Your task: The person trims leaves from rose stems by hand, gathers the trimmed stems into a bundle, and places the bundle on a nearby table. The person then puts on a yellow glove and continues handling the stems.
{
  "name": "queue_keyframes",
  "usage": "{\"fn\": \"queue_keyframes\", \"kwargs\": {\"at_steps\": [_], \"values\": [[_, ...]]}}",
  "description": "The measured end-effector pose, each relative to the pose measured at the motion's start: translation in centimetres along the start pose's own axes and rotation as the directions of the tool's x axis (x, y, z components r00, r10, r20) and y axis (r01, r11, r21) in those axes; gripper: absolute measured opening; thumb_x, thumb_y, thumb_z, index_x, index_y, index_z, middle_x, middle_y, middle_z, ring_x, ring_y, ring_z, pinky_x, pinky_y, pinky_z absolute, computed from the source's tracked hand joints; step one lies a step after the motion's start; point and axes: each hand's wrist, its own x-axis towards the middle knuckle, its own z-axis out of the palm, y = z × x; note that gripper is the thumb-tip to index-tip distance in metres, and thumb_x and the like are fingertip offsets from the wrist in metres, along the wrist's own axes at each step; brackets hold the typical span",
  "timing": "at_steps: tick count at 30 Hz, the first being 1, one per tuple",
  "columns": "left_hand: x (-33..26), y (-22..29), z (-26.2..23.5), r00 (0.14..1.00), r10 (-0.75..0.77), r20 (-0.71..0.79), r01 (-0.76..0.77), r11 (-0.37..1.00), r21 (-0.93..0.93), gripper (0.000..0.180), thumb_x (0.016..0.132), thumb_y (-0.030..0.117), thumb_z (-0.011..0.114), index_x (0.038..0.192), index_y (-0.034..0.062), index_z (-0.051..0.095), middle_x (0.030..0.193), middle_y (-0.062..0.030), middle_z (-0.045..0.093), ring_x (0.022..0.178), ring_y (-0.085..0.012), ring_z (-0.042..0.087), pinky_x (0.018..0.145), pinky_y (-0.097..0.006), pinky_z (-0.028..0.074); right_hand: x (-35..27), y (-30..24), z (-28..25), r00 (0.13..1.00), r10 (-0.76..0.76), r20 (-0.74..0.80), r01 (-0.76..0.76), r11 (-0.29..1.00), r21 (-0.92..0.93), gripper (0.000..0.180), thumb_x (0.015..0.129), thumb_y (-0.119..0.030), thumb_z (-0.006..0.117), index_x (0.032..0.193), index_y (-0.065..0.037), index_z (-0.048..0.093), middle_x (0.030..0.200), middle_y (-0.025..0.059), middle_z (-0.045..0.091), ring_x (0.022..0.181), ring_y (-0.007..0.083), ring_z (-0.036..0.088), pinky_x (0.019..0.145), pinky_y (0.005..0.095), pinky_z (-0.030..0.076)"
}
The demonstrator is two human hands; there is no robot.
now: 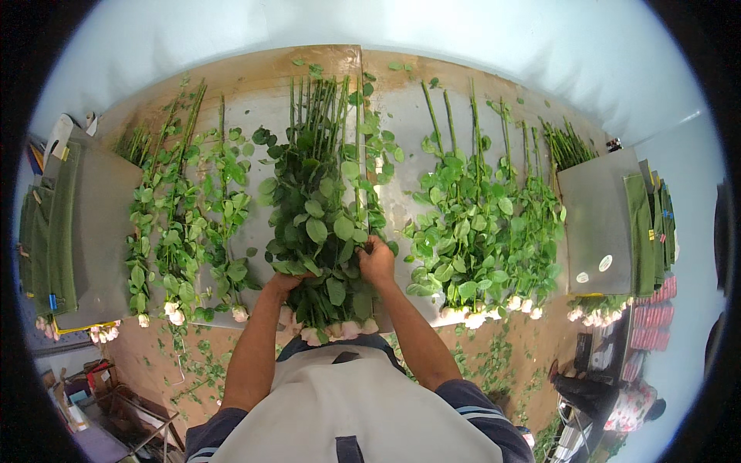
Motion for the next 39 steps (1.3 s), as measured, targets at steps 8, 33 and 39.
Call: {"fn": "queue_keyframes", "kwargs": {"at_steps": [8, 33, 39], "values": [[0.3, 0.2, 0.6, 0.987, 0.083, -0.136, -0.073, 0.994, 0.082, 0.068, 0.066, 0.028, 0.086, 0.124, 0.0099, 0.057, 0.124, -0.0065, 0.057, 0.111, -0.0234, 0.052, 0.093, -0.042, 0.046, -0.5, -0.9, 0.4, 0.994, -0.079, 0.081, 0.072, 0.994, 0.082, 0.022, 0.079, -0.012, 0.065, 0.099, -0.004, 0.062, 0.091, 0.0217, 0.066, 0.089, 0.0403, 0.063, 0.074, 0.0453, 0.05], [1.3, 0.4, 0.2, 0.991, -0.031, -0.13, 0.047, 0.991, 0.123, 0.09, 0.063, 0.046, 0.084, 0.134, 0.0079, 0.044, 0.143, -0.0108, 0.04, 0.127, -0.0322, 0.041, 0.098, -0.05, 0.041, 3.7, 4.7, -15.7, 0.903, 0.047, -0.427, -0.288, 0.804, -0.52, 0.04, 0.083, -0.031, 0.064, 0.11, -0.004, 0.054, 0.11, 0.0202, 0.058, 0.102, 0.0383, 0.058, 0.08, 0.0473, 0.052], [1.1, 0.2, 0.3, 0.995, 0.096, -0.009, -0.096, 0.995, -0.037, 0.083, 0.066, 0.045, 0.083, 0.132, 0.0091, 0.048, 0.139, -0.0118, 0.044, 0.124, -0.0302, 0.044, 0.095, -0.048, 0.044, 5.4, 5.0, -15.1, 0.968, 0.171, -0.184, -0.246, 0.792, -0.559, 0.041, 0.08, -0.027, 0.066, 0.11, 0.0, 0.058, 0.098, 0.0225, 0.066, 0.093, 0.0382, 0.064, 0.083, 0.0457, 0.05]]}}
